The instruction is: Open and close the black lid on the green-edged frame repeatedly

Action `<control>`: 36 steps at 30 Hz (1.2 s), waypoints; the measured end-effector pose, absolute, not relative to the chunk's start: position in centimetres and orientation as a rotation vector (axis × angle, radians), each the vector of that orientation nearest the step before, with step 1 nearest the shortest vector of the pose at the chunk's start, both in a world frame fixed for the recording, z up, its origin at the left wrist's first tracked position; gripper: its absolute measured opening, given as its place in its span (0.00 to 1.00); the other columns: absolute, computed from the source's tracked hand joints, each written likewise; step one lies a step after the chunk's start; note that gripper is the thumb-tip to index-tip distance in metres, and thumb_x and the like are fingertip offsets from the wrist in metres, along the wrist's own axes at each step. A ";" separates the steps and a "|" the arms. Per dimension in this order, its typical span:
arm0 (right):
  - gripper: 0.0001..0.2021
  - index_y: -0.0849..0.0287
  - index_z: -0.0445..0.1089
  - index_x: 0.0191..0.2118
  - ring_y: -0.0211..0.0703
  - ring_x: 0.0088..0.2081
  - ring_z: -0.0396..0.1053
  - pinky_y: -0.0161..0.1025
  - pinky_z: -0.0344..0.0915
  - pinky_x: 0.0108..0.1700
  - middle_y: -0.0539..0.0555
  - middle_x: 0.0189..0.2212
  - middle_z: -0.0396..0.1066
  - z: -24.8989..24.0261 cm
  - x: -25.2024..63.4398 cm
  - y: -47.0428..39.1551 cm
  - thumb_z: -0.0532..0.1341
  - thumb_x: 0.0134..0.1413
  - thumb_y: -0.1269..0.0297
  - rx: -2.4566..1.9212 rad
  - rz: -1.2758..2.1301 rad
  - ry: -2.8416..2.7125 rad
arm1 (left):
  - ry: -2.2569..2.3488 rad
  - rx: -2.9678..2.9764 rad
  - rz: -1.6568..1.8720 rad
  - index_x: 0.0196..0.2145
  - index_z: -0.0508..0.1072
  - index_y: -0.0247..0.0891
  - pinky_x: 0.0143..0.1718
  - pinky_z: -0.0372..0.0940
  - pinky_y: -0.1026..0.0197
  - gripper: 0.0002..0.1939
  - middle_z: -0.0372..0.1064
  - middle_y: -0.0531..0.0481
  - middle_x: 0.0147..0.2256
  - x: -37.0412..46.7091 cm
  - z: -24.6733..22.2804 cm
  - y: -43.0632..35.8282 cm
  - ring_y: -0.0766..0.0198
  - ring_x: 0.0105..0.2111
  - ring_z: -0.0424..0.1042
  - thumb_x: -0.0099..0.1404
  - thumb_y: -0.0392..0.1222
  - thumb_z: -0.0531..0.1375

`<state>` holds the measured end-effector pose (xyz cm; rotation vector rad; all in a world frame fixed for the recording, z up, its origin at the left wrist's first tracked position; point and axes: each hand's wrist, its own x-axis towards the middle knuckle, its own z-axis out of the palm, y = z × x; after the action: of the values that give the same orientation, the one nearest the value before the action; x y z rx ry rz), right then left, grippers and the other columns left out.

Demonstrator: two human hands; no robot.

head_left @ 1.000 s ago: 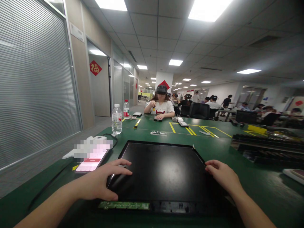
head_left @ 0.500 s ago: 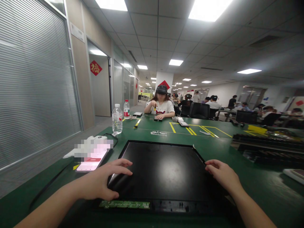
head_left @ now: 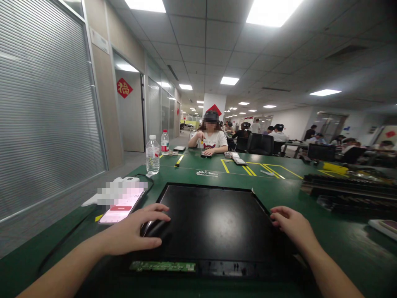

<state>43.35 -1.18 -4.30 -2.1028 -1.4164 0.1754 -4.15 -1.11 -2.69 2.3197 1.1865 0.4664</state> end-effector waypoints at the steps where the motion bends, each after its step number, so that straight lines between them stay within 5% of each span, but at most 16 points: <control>1: 0.15 0.55 0.73 0.36 0.43 0.31 0.71 0.36 0.64 0.32 0.52 0.29 0.75 -4.2 43.4 -1.2 0.54 0.44 0.58 -2.112 0.173 -1.401 | 1.222 2.325 0.505 0.49 0.69 0.50 0.56 0.53 0.54 0.22 0.55 0.49 0.58 -4.1 -2.8 -0.9 0.51 0.56 0.57 0.55 0.51 0.59; 13: 0.17 0.57 0.76 0.37 0.45 0.38 0.71 0.35 0.63 0.38 0.53 0.34 0.76 -4.5 43.5 -1.2 0.53 0.43 0.69 -2.203 0.326 -1.643 | 1.650 2.306 0.566 0.48 0.72 0.35 0.55 0.54 0.50 0.23 0.62 0.38 0.52 -4.3 -4.3 0.6 0.48 0.52 0.61 0.59 0.48 0.51; 23: 0.23 0.59 0.75 0.36 0.41 0.40 0.72 0.30 0.63 0.37 0.52 0.35 0.76 -6.7 44.5 -0.3 0.51 0.34 0.81 -2.079 0.520 -1.544 | 1.639 2.273 0.555 0.46 0.73 0.35 0.56 0.54 0.53 0.21 0.62 0.41 0.52 -4.4 -4.8 0.8 0.52 0.52 0.62 0.57 0.38 0.51; 36: 0.24 0.63 0.74 0.36 0.41 0.36 0.73 0.31 0.65 0.37 0.55 0.33 0.76 -6.8 44.1 -0.2 0.48 0.32 0.81 -1.994 0.698 -1.379 | 1.660 2.226 0.550 0.47 0.72 0.34 0.56 0.54 0.51 0.22 0.61 0.39 0.53 -4.2 -4.5 0.3 0.50 0.53 0.61 0.56 0.37 0.50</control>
<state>44.10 -0.17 -6.85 -1.9936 -1.3791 0.6980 -4.17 0.32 -4.51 2.2259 1.6603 0.5498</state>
